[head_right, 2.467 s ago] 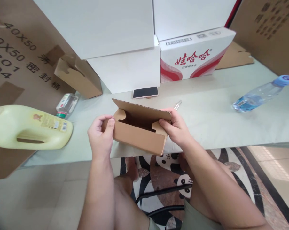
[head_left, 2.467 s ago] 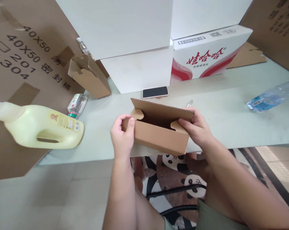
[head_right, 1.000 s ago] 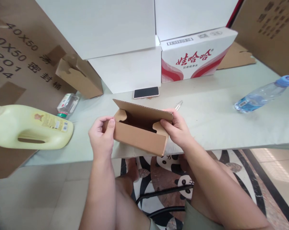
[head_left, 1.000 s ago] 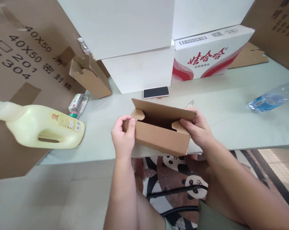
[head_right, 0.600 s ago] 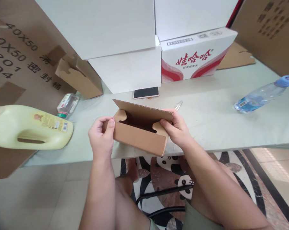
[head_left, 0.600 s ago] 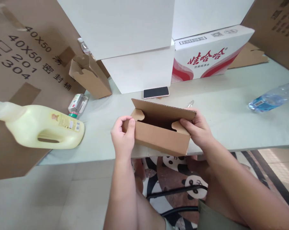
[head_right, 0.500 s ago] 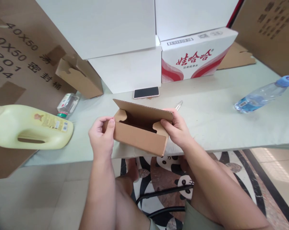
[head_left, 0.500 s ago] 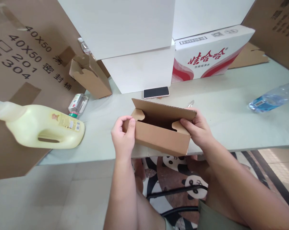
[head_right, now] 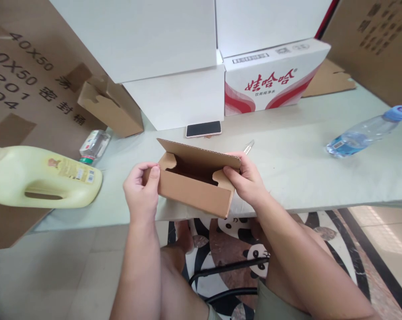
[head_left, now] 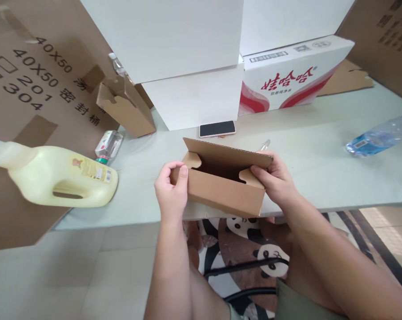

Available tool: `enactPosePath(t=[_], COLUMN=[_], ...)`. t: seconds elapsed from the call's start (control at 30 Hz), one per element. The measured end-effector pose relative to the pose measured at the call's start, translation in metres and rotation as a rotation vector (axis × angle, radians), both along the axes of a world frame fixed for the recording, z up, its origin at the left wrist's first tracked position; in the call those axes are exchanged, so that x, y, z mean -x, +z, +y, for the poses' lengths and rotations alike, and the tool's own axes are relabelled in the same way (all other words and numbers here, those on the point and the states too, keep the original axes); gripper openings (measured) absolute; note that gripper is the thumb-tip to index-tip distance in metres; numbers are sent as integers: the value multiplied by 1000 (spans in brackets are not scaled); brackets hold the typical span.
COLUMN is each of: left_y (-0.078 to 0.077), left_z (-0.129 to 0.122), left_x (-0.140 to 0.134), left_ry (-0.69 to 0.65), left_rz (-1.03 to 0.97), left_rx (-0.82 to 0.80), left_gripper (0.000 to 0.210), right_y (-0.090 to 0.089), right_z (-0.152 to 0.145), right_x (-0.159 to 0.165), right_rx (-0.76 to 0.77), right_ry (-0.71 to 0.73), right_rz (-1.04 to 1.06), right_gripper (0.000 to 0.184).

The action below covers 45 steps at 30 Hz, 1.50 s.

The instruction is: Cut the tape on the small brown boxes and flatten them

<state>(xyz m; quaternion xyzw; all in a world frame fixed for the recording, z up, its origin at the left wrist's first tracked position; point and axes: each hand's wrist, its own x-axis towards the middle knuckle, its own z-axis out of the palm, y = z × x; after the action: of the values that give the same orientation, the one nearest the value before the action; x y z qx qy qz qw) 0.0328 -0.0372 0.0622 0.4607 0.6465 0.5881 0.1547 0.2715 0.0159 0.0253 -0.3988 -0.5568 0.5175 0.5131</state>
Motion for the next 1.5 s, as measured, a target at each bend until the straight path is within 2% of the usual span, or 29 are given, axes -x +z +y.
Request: enactPosePath(t=[1.5], left_y=[-2], left_z=[-1], left_x=[1], left_ry=[-3], left_rz=[11], left_rx=[0], left_gripper=[21], right_y=[2], right_z=[-2], right_x=[3], right_rx=[-12], right_ry=[-39], right_rz=[2], right_gripper=[27])
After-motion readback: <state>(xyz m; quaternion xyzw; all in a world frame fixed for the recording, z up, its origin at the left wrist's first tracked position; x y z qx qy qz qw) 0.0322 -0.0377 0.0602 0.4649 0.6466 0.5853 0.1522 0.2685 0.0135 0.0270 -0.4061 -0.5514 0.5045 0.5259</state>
